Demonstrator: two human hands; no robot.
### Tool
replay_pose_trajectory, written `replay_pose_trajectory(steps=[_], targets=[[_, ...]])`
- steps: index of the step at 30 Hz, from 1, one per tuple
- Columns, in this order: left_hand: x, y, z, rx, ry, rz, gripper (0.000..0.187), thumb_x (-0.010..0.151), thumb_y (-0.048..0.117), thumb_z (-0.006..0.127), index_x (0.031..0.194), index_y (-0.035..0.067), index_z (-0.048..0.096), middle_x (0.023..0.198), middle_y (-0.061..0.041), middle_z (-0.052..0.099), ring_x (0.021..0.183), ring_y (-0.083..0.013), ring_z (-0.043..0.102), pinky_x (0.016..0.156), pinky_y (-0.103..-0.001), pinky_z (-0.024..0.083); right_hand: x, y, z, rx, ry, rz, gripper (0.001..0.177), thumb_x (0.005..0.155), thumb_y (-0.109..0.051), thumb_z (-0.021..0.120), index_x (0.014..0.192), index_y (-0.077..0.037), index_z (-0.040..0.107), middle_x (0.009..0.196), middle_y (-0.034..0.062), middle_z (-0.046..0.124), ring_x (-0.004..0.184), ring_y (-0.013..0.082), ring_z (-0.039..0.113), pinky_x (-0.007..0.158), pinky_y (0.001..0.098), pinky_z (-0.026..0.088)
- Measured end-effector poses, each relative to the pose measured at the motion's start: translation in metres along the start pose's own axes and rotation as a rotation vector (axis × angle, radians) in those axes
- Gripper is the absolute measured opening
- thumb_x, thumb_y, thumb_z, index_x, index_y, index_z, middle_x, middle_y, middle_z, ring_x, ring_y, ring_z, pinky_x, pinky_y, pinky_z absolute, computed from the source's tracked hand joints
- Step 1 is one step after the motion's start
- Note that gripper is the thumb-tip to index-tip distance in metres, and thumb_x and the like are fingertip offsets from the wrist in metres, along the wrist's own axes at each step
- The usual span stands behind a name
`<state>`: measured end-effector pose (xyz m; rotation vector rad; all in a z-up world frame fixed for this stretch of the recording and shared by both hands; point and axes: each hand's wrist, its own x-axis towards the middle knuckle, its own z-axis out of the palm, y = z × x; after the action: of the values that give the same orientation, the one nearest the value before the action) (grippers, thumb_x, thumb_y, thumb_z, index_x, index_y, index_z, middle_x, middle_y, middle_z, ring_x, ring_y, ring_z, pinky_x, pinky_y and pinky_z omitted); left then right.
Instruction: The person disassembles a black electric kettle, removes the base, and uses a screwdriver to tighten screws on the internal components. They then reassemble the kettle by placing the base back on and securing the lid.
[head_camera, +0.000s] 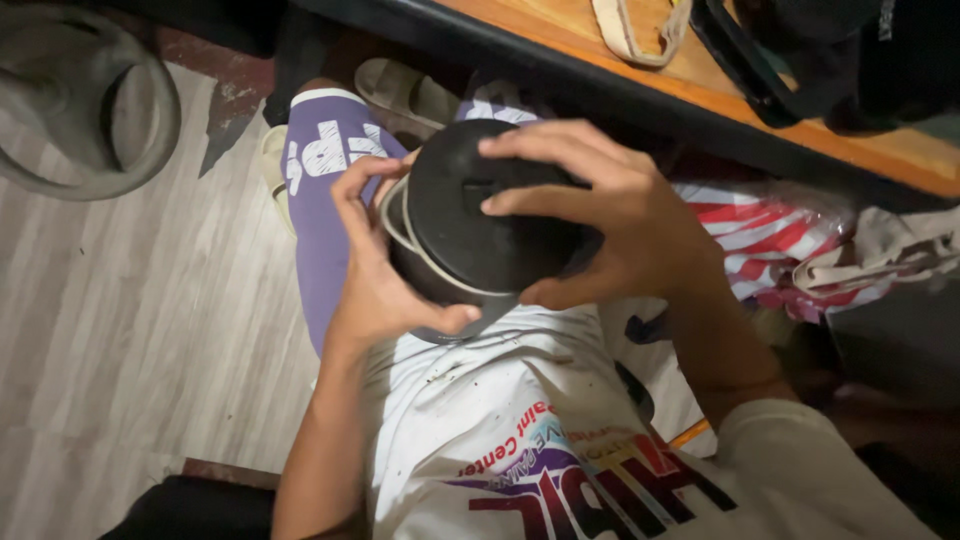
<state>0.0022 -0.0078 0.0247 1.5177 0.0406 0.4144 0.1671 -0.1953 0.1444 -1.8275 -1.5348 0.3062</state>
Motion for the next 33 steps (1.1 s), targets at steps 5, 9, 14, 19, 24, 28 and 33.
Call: replay_pose_trajectory(steps=[5,9,14,19,24,28,33], targets=[[0.005,0.015,0.002,0.07,0.004,-0.03,0.119,0.062,0.02,0.098,0.151,0.009,0.02,0.154,-0.021,0.041,0.146,-0.0333,0.049,0.131,-0.047,0.042,-0.002,0.013,0.006,0.046,-0.075,0.009,0.057,0.071,-0.033,0.087,0.121,-0.008,0.073,0.146,0.0188,0.058,0.138,0.0391,0.057,0.122,0.0569,0.035],[0.008,0.017,0.003,0.127,0.007,-0.034,0.121,0.062,0.021,0.098,0.154,0.009,0.021,0.153,-0.021,0.045,0.151,-0.0345,0.049,0.131,-0.047,0.04,-0.008,0.023,0.012,0.143,-0.052,0.05,0.055,0.078,-0.037,0.085,0.124,-0.011,0.072,0.151,0.0168,0.057,0.143,0.0373,0.057,0.121,0.0484,0.046],[0.01,0.016,0.006,0.169,-0.013,-0.047,0.122,0.06,0.022,0.097,0.156,0.009,0.021,0.155,-0.02,0.046,0.149,-0.0343,0.05,0.128,-0.045,0.042,-0.015,0.033,0.019,0.138,-0.032,0.04,0.055,0.077,-0.038,0.086,0.122,-0.01,0.073,0.15,0.0166,0.058,0.142,0.0372,0.057,0.123,0.0485,0.045],[0.01,0.014,0.01,0.154,-0.027,-0.066,0.123,0.061,0.025,0.096,0.157,0.009,0.021,0.154,-0.018,0.048,0.149,-0.0338,0.052,0.128,-0.044,0.043,-0.02,0.037,0.021,0.174,-0.01,0.074,0.055,0.077,-0.041,0.085,0.121,-0.011,0.073,0.15,0.0168,0.058,0.142,0.0372,0.057,0.12,0.0474,0.047],[0.008,0.009,0.003,0.19,0.037,0.025,0.123,0.062,0.028,0.099,0.155,0.01,0.021,0.152,-0.017,0.043,0.146,-0.0346,0.05,0.126,-0.044,0.043,-0.026,0.044,0.02,0.112,0.171,0.012,0.063,0.089,-0.047,0.076,0.133,-0.004,0.063,0.15,0.0208,0.055,0.145,0.0353,0.054,0.122,0.0483,0.044],[0.005,0.013,-0.018,0.186,0.193,0.055,0.124,0.066,0.037,0.099,0.158,0.012,0.019,0.155,-0.015,0.036,0.144,-0.032,0.047,0.125,-0.043,0.042,-0.043,0.064,0.031,0.697,0.366,0.215,0.074,0.103,-0.052,0.071,0.15,-0.001,0.046,0.151,0.0149,0.054,0.135,0.0248,0.058,0.117,0.0393,0.049],[0.016,0.023,-0.027,-0.143,0.272,-0.018,0.121,0.07,0.057,0.094,0.153,0.012,0.018,0.159,-0.013,0.041,0.142,-0.0281,0.05,0.123,-0.043,0.046,-0.053,0.077,0.07,0.871,0.256,0.434,0.054,0.107,-0.046,0.064,0.131,0.0,0.051,0.111,0.0119,0.063,0.102,0.0219,0.064,0.096,0.0345,0.054]])
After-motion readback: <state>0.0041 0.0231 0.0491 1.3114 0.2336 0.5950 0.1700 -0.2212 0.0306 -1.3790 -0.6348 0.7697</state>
